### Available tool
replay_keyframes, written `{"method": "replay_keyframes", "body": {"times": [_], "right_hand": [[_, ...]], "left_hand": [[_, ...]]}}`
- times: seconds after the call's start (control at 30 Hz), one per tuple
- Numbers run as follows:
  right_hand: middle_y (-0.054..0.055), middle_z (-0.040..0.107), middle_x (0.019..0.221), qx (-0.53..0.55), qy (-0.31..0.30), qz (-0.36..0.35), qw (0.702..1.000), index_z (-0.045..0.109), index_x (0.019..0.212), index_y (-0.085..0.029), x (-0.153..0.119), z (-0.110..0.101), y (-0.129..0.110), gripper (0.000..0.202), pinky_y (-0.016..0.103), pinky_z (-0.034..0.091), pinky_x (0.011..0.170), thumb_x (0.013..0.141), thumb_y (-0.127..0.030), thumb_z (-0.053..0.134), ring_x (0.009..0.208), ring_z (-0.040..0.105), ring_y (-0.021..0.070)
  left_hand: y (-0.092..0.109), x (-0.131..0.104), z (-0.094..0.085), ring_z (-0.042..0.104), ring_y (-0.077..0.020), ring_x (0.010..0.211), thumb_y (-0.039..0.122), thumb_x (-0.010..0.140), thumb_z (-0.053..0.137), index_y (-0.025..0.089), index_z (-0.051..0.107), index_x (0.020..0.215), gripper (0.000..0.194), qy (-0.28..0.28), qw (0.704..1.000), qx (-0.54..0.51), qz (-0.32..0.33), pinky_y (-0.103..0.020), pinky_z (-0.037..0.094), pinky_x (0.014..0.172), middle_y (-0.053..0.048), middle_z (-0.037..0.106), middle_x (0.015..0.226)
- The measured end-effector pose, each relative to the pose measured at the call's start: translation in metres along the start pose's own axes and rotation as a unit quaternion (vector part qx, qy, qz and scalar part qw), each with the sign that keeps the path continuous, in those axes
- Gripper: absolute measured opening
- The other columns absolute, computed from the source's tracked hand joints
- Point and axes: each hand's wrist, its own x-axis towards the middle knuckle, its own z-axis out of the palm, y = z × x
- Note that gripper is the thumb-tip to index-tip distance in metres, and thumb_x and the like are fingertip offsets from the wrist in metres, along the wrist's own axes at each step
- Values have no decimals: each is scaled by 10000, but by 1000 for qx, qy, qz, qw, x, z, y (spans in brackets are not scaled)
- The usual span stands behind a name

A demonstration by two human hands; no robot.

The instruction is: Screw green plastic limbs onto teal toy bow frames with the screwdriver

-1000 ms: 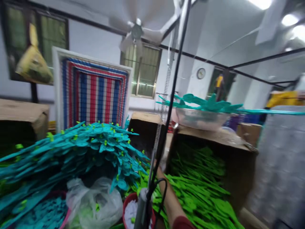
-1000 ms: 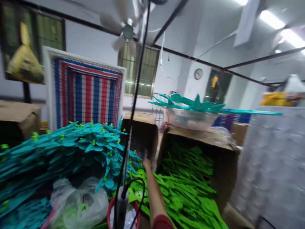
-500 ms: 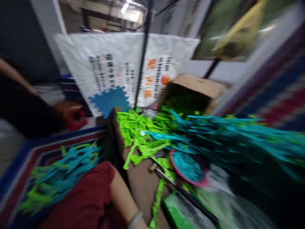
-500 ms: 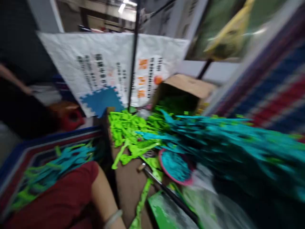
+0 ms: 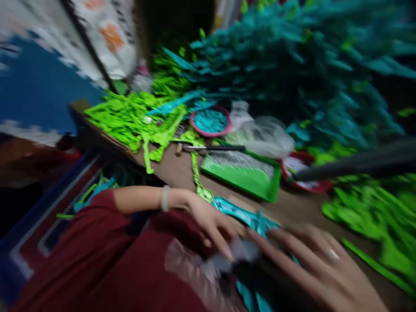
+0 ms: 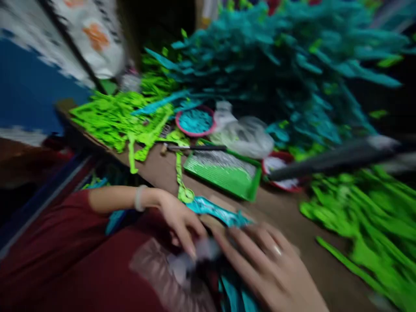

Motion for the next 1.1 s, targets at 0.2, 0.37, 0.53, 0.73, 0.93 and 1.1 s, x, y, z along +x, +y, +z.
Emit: {"method": "replay_keyframes", "body": {"times": [0.2, 0.37, 0.53, 0.73, 0.93, 1.1], "right_hand": [[159, 456, 1390, 35, 58, 103, 992, 123, 1565, -265, 25, 76, 11, 936, 536, 471, 994, 841, -482, 675, 1247, 479, 340], [219, 462, 1428, 162, -170, 64, 970, -85, 1557, -172, 35, 150, 1, 1175, 578, 457, 998, 778, -611, 677, 1270, 459, 385], [205, 536, 1364, 180, -176, 123, 960, -155, 1545, -191, 26, 156, 5, 1155, 546, 501, 919, 817, -539, 672, 1171, 517, 368], [189, 566, 1316, 193, -178, 126, 957, -121, 1551, -191, 24, 151, 8, 1171, 523, 511, 891, 795, -499, 719, 1126, 541, 351], [186, 580, 1310, 192, -194, 117, 955, -89, 1557, -178, 21, 154, 7, 1145, 518, 495, 902, 802, -452, 728, 1139, 527, 351], [180, 605, 1271, 209, -187, 122, 952, -3, 1567, -155, 22, 152, 10, 1098, 504, 491, 903, 805, -474, 719, 1122, 523, 339]], "left_hand": [[-25, -73, -44, 543, -73, 551, 473, 801, 729, 182, 591, 896, 336, 481, 862, -158, 30, -161, 399, 481, 28, 620, 674], [-58, -78, -58, 633, -107, 643, 423, 767, 769, 149, 562, 924, 377, 514, 837, -183, -35, -196, 500, 599, -5, 672, 719], [-73, -43, -61, 666, -113, 681, 357, 805, 744, 139, 558, 960, 326, 445, 859, -250, -35, -223, 527, 665, -16, 687, 737], [-73, -29, -62, 675, -114, 681, 341, 808, 743, 131, 582, 944, 298, 417, 867, -265, -63, -226, 536, 670, -21, 698, 747], [-67, -29, -63, 690, -125, 709, 334, 812, 736, 131, 594, 940, 279, 416, 866, -249, -122, -234, 543, 684, -26, 711, 753], [-67, -29, -58, 707, -135, 723, 411, 815, 721, 148, 583, 953, 327, 439, 867, -197, -126, -238, 556, 674, -26, 718, 785]]}}
